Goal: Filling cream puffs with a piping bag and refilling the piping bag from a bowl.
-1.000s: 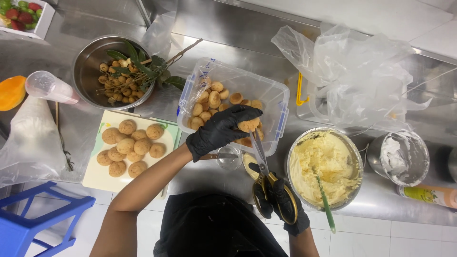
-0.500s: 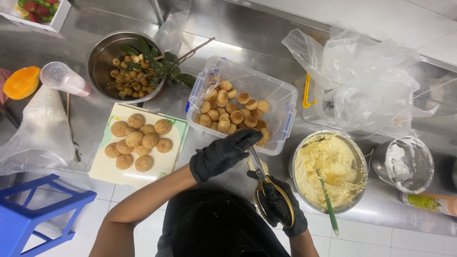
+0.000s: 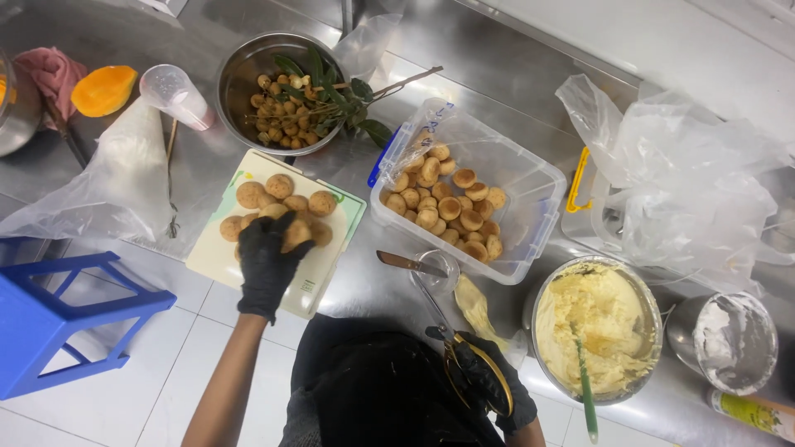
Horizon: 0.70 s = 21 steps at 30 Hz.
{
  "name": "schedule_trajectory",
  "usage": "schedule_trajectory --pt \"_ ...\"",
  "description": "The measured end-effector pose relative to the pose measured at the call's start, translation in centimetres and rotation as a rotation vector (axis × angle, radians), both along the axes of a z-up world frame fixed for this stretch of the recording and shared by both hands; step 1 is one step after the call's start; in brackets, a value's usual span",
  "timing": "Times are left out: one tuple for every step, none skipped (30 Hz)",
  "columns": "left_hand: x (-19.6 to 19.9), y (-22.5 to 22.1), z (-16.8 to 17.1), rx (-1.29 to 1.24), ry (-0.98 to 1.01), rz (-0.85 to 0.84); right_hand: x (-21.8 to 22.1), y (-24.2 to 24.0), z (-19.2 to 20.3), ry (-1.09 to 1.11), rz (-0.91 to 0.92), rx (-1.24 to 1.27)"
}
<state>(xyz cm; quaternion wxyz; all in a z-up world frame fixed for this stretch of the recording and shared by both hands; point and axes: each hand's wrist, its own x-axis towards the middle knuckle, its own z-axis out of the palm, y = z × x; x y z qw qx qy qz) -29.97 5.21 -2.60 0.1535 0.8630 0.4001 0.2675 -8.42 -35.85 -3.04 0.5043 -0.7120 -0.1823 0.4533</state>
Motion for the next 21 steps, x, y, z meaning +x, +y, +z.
schedule_trajectory --pt "-1.1 0.2 -0.4 -0.002 -0.001 0.008 0.2 -0.2 -0.6 -0.001 0.008 -0.002" --pt "-2.2 0.4 -0.8 -0.09 0.103 0.08 0.3 -0.4 -1.2 -0.011 0.031 0.015" --pt "-3.3 0.6 -1.2 -0.178 0.207 0.152 0.5 -0.6 -1.8 -0.021 0.055 0.032" --pt "-3.8 0.5 -2.2 -0.18 0.207 0.154 0.5 -0.3 -1.7 -0.021 0.057 0.03" --pt "-4.3 0.3 -3.1 -0.145 0.17 0.164 0.6 -0.1 -1.6 -0.019 0.067 0.004" --pt "-4.8 0.3 -4.1 -0.107 0.133 0.171 0.6 0.2 -1.6 -0.017 0.075 -0.021" --pt "-4.9 0.4 -4.6 -0.107 0.134 0.171 0.5 1.2 -0.4 -0.016 0.075 -0.021" --pt "-4.9 0.5 -5.0 -0.166 0.067 0.183 0.2 2.1 0.8 0.05 0.015 -0.153" --pt "-4.9 0.5 -5.5 -0.225 0.0 0.195 0.0 2.9 2.1 0.116 -0.046 -0.285" --pt "-4.8 0.6 -4.8 -0.224 -0.001 0.187 0.1 2.5 1.5 0.115 -0.054 -0.283" --pt "-4.6 0.7 -4.1 -0.119 0.087 0.179 0.3 2.0 1.1 0.088 -0.012 -0.234" --pt "-4.4 0.7 -3.4 -0.011 0.175 0.171 0.4 1.6 0.5 0.062 0.03 -0.184" --pt "-3.8 0.6 -2.1 -0.009 0.173 0.163 0.3 1.3 0.1 0.062 0.021 -0.182" --pt "-3.2 0.4 -0.8 -0.061 0.181 0.153 0.2 1.0 -0.2 0.048 0.02 -0.186" --pt "-2.5 0.3 0.6 -0.113 0.188 0.144 0.1 0.8 -0.6 0.034 0.018 -0.191" --pt "-0.2 -0.2 3.4 -0.111 0.187 0.135 0.0 1.3 0.5 0.033 0.009 -0.189" --pt "2.1 -0.6 6.1 -0.181 -0.007 0.025 -0.1 1.9 1.5 0.108 -0.004 -0.176" --pt "4.3 -1.3 8.9 -0.252 -0.199 -0.082 -0.3 2.4 2.6 0.185 -0.015 -0.165" --pt "6.8 -1.3 9.4 -0.253 -0.197 -0.089 -0.5 2.7 3.4 0.186 -0.021 -0.164" --pt "9.3 -1.4 9.9 -0.311 -0.186 -0.268 -0.5 3.2 4.1 0.195 -0.034 -0.258" --pt "11.7 -1.5 10.4 -0.369 -0.173 -0.447 -0.6 3.6 4.9 0.205 -0.047 -0.353"
